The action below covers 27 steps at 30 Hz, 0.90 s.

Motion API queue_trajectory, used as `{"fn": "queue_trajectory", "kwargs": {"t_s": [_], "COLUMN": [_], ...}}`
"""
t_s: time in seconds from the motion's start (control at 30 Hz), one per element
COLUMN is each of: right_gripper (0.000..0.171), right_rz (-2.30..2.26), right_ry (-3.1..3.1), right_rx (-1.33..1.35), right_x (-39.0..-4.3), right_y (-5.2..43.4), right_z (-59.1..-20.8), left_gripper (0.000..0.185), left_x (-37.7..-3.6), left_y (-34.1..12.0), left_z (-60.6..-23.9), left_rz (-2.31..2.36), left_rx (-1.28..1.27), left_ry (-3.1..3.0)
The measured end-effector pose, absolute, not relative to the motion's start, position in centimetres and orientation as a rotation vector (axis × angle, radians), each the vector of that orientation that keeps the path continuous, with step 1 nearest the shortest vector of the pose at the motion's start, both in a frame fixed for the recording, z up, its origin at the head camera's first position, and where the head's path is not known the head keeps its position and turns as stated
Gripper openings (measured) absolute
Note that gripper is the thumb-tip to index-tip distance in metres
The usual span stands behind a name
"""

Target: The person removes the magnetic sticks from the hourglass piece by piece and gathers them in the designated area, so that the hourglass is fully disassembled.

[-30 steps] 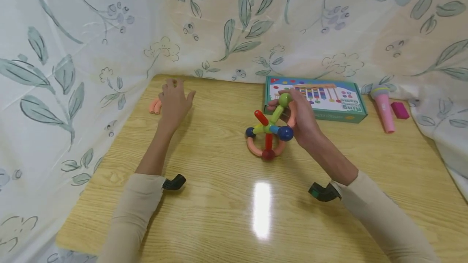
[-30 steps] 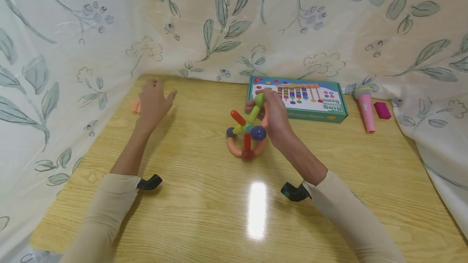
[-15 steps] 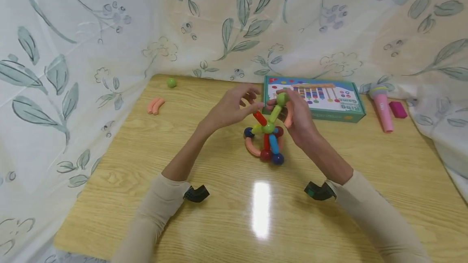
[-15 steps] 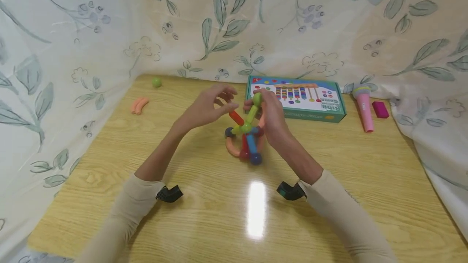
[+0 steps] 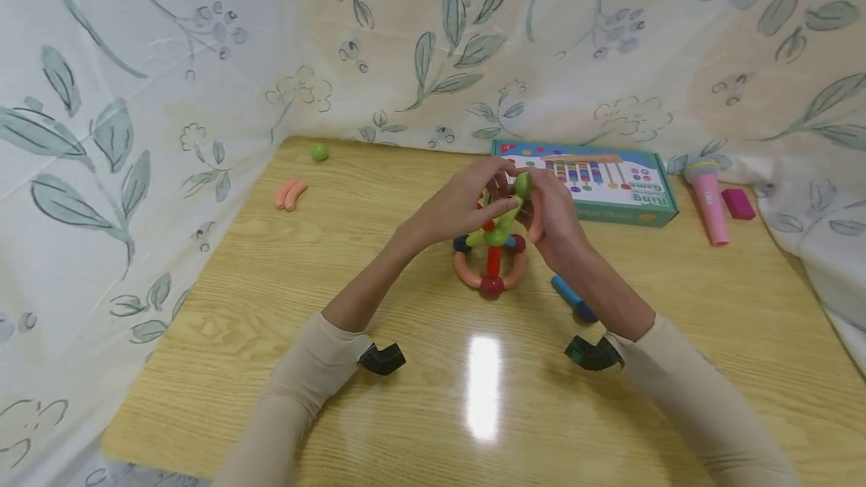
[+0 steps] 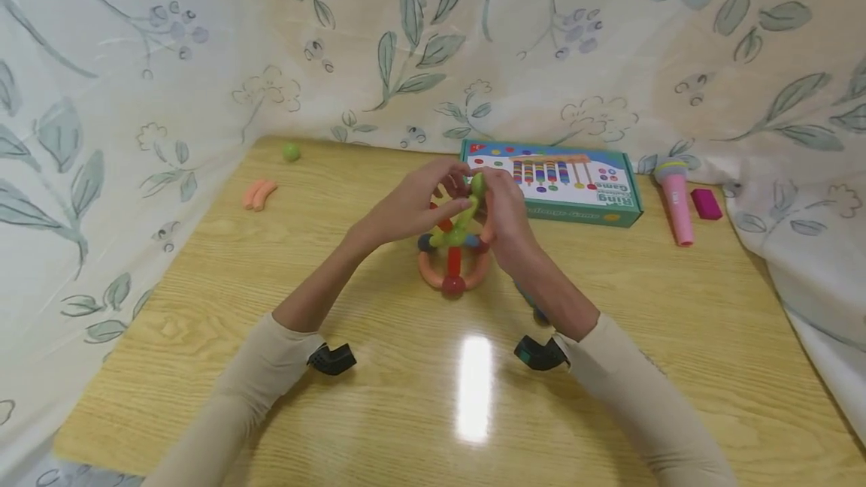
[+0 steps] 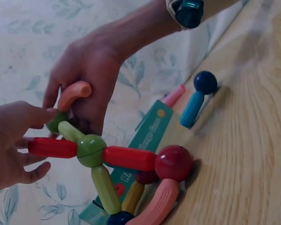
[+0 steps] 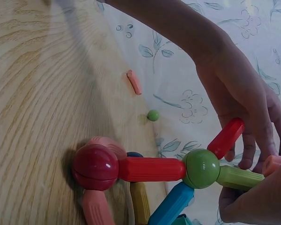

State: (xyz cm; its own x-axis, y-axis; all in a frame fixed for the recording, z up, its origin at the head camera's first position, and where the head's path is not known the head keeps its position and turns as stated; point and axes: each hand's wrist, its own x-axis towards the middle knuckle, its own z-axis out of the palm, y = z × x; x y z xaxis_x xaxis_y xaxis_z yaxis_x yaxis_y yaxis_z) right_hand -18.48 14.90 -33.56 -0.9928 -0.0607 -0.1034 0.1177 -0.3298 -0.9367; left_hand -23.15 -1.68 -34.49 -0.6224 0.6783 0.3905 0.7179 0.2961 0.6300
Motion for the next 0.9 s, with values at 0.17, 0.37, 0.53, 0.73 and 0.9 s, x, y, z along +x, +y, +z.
{"fn": "queue_trajectory", "kwargs": {"t_s": [0.17,0.37,0.53,0.73,0.9], "right_gripper": [0.031,0.034,0.052,0.046,0.031], "right_rz": [-2.466,-2.435,-2.434,-2.419,-2.283], "right_ry": [1.786,1.803,1.758,1.686,1.761], "right_rx": [0.047,0.046,0.071,0.018,-0.158], "right_x": [-18.5,-18.6,-18.5,-18.8,-19.2], "right_y": [15.0,14.9,15.1,15.6,16.3], "right_z": [-33.6,-33.5,-33.4,-33.1,-32.8], "left_gripper": [0.040,0.034,0.033,0.033,0.031], "left_x": [-23.3,-23.5,-23.7,-23.8,-24.1], "left_y": [-0.8,-0.3,-0.3,-0.5,-0.9], "left_z": [-34.0,-33.7,-33.7,-33.6,-33.2], "left_rz": [-1.083,-1.065,-1.136,-1.226,-1.261], "left_rx": [-1.355,-1.334,-1.337,-1.318,-1.312], "left_ry": [-2.474,-2.519,-2.526,-2.526,-2.535]}}
